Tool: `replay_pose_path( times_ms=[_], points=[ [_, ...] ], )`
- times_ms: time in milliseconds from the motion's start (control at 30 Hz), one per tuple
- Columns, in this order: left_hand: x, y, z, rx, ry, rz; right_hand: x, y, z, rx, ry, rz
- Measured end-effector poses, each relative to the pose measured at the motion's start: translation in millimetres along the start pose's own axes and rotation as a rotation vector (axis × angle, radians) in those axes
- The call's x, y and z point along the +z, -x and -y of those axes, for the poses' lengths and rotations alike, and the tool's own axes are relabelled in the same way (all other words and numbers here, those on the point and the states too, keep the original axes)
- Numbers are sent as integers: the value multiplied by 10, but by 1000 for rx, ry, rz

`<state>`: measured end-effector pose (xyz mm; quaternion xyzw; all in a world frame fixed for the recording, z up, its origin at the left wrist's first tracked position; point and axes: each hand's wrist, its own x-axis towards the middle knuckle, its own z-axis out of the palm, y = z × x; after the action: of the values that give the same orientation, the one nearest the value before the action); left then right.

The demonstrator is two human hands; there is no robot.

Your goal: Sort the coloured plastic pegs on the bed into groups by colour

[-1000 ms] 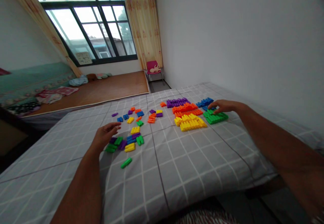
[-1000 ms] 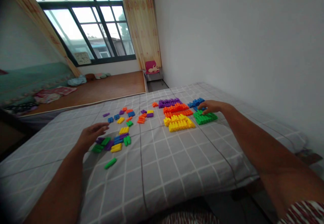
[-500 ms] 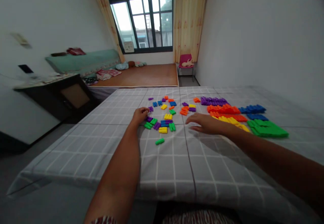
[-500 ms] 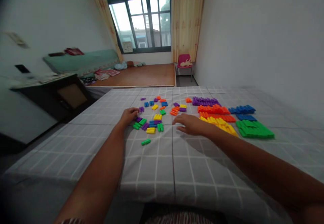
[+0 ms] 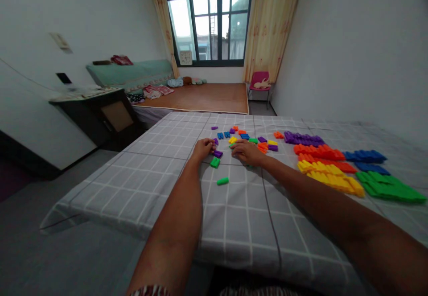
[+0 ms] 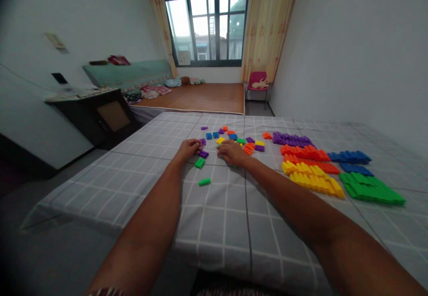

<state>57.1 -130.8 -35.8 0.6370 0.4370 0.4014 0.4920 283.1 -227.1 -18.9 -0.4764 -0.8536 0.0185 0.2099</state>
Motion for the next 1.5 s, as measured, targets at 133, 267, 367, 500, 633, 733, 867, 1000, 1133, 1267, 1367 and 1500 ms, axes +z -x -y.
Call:
replay_pose_path(
  times_ms=[133, 267, 367, 500, 633, 733, 867, 1000, 1133, 1267, 1367, 1500],
  points=[
    [7, 11, -10, 9, 14, -16, 9, -145, 24, 259, 12, -114],
    [13, 24, -11, 16, 0, -9, 70, -243, 123, 418, 146, -53],
    [30, 22, -21, 5, -28, 4, 82, -266, 117, 480, 226, -54],
    [-12, 30, -108, 56, -134, 28, 18, -247, 129, 397, 207, 8],
    [-172, 102, -293, 102, -404, 192, -126, -148, 160, 291, 89, -50],
    [-261, 200, -440, -31, -609, 424, -272, 34, 119, 199, -17, -126],
    [-244, 262, -548, -88, -750, 564, -520, 528, -40, 149, -108, -187],
    [-169, 220, -570, 68, -784, 569, -898, 1332, -321, 281, -157, -225],
    [-104, 209, -612, 87, -712, 561, -1481, 2302, -717, 558, -51, -270],
    [16, 253, -704, 14, -535, 582, -2080, 3173, -1060, 878, 7, -272],
    [137, 295, -770, -5, -437, 546, -2323, 3599, -1164, 961, -40, -162],
    [236, 337, -802, 7, -417, 507, -2324, 3811, -1159, 948, -61, -16]
  ],
)
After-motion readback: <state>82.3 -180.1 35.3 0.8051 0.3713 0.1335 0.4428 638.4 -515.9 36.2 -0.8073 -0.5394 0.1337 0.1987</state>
